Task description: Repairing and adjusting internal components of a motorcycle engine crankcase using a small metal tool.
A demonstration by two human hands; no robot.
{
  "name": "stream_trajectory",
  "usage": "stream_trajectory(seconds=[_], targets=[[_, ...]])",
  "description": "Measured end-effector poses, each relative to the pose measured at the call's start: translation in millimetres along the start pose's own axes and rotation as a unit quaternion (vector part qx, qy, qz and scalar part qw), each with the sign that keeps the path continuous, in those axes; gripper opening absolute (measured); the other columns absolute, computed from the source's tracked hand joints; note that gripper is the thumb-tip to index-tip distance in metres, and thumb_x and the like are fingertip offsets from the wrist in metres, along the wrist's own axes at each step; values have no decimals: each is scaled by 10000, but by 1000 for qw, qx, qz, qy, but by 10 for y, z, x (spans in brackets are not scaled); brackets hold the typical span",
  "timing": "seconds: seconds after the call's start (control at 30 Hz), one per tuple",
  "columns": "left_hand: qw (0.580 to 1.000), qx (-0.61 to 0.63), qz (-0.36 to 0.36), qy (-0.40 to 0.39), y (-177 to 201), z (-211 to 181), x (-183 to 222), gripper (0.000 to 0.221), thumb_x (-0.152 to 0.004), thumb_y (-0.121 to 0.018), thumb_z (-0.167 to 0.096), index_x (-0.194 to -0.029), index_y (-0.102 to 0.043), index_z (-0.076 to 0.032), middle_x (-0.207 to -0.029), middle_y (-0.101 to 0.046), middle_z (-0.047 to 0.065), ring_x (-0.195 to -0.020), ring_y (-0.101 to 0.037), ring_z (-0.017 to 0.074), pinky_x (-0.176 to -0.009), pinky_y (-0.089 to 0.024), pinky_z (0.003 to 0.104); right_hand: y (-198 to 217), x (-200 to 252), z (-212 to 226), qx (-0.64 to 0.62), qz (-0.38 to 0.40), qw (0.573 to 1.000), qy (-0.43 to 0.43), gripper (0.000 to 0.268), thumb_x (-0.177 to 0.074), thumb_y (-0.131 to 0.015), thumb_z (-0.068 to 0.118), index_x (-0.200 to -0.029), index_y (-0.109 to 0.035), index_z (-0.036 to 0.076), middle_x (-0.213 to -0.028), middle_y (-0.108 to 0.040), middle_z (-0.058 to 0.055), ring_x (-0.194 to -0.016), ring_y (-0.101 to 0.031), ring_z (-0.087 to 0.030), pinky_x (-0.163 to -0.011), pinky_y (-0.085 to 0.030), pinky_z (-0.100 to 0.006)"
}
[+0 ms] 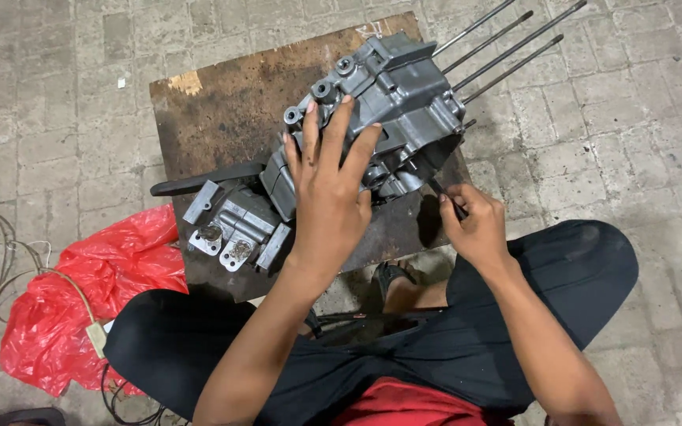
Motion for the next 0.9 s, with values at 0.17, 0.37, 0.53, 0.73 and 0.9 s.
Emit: stream_trajectory(seconds=[0.17, 0.37, 0.53, 0.73, 0.9], targets=[[1000, -3, 6, -7, -44, -47, 11, 889, -552, -886, 160, -1357, -615, -103, -1589, -367, 213, -1476, -228, 584, -1055, -211, 863, -6, 11, 75, 1, -3, 1000, 8, 86, -964, -668, 0, -1019, -718, -43, -769, -661, -226, -706, -659, -457, -497, -480, -425], [1000, -17, 8, -1, -30, -112, 0, 759, -687, -775, 140, -1373, -619, -145, -1596, -355, 153, -1507, -223, 507, -1141, -191, 828, -42, 17, 297, 71, 5, 997, 35, 131, -838, -705, -75, -955, -646, -70, -804, -672, -224, -630, -633, -388, -499, -483, -417], [1000, -12, 21, 14, -41, -98, 2, 703, -796, -666, 106, -1433, -612, -188, -1611, -336, 109, -1530, -213, 455, -1203, -160, 811, -109, -14, 319, 117, 5, 993, 30, 133, -772, -707, -86, -875, -628, -55, -766, -684, -197, -533, -591, -309, -510, -474, -400], [1000, -11, 10, 9, 1, -102, 26, 699, -804, -672, 102, -1435, -605, -191, -1605, -357, 119, -1526, -243, 466, -1203, -180, 807, -129, -21, 397, 70, 40, 997, -13, 169, -776, -697, -80, -937, -649, -64, -801, -706, -211, -584, -645, -377, -529, -489, -442], [1000, -15, 19, 4, -16, -107, 34, 706, -815, -650, 103, -1456, -589, -186, -1620, -325, 124, -1533, -225, 471, -1215, -179, 803, -122, 36, 253, 52, 37, 998, -17, 111, -805, -700, -71, -872, -612, -58, -751, -679, -195, -546, -586, -330, -540, -464, -423]])
Point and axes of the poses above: each hand's wrist, its own x-axis away from the middle knuckle, its own y-axis out of the back of the hand, z = x × y, the point moved 8 cm from there along -x, towards the middle knuckle
